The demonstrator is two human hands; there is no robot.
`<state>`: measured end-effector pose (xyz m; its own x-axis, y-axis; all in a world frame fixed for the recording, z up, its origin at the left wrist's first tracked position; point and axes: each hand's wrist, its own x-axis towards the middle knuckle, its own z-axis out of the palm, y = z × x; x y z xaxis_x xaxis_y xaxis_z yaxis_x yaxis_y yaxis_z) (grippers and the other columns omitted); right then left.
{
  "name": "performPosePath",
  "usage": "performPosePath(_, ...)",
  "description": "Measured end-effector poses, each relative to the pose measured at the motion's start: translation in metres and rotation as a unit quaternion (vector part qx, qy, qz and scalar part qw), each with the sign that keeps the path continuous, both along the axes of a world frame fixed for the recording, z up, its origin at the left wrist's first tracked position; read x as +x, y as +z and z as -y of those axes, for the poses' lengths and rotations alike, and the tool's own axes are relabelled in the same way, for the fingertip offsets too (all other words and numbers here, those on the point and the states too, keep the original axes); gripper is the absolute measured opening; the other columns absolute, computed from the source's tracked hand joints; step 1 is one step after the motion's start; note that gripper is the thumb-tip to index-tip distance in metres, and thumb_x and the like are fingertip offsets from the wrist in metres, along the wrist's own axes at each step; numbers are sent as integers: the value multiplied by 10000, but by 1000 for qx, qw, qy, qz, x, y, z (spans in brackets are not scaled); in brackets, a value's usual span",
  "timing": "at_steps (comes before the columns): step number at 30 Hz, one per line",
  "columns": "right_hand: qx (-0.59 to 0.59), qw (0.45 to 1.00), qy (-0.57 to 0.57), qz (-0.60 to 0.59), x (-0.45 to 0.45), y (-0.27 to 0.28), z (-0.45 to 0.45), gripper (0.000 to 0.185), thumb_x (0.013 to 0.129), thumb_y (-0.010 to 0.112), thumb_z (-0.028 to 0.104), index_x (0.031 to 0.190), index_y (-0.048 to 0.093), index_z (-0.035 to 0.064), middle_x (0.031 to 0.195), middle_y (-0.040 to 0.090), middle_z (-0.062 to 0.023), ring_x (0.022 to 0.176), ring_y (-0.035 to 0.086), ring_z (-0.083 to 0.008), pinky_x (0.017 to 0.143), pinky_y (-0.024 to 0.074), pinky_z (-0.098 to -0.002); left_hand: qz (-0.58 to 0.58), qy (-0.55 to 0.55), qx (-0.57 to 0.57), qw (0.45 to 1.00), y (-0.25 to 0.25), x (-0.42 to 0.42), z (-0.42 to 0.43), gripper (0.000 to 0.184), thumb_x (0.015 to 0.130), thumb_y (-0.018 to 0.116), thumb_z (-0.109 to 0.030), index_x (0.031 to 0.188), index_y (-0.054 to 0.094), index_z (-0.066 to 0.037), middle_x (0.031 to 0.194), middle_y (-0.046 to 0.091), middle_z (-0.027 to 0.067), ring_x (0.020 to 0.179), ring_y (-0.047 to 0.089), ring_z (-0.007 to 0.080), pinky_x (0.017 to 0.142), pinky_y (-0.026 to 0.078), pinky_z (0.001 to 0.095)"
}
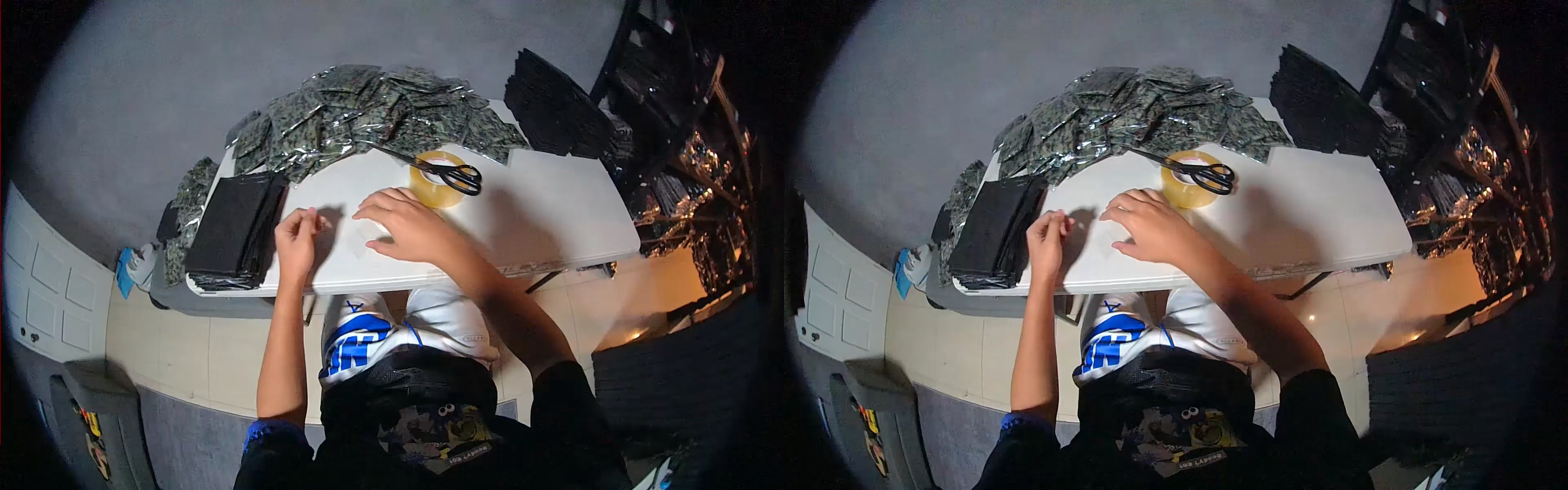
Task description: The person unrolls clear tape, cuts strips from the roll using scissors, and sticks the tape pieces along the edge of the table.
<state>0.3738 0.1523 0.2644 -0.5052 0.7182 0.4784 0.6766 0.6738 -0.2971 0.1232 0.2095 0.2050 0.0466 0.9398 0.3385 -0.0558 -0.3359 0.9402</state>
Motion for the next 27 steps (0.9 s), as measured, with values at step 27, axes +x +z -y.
performPosePath(27, 46, 983, -141, -110, 53, 7, -33, 289, 875, 800, 176, 1150, 740, 107, 1170, 674, -145, 1169, 610, -368, 1018, 483, -463, -131, 20, 28, 991, 1, 2, 24, 131, 913, 810, -85, 944, 798, 41, 755, 723, 40, 688, 579, 61, 645, 492, 242)
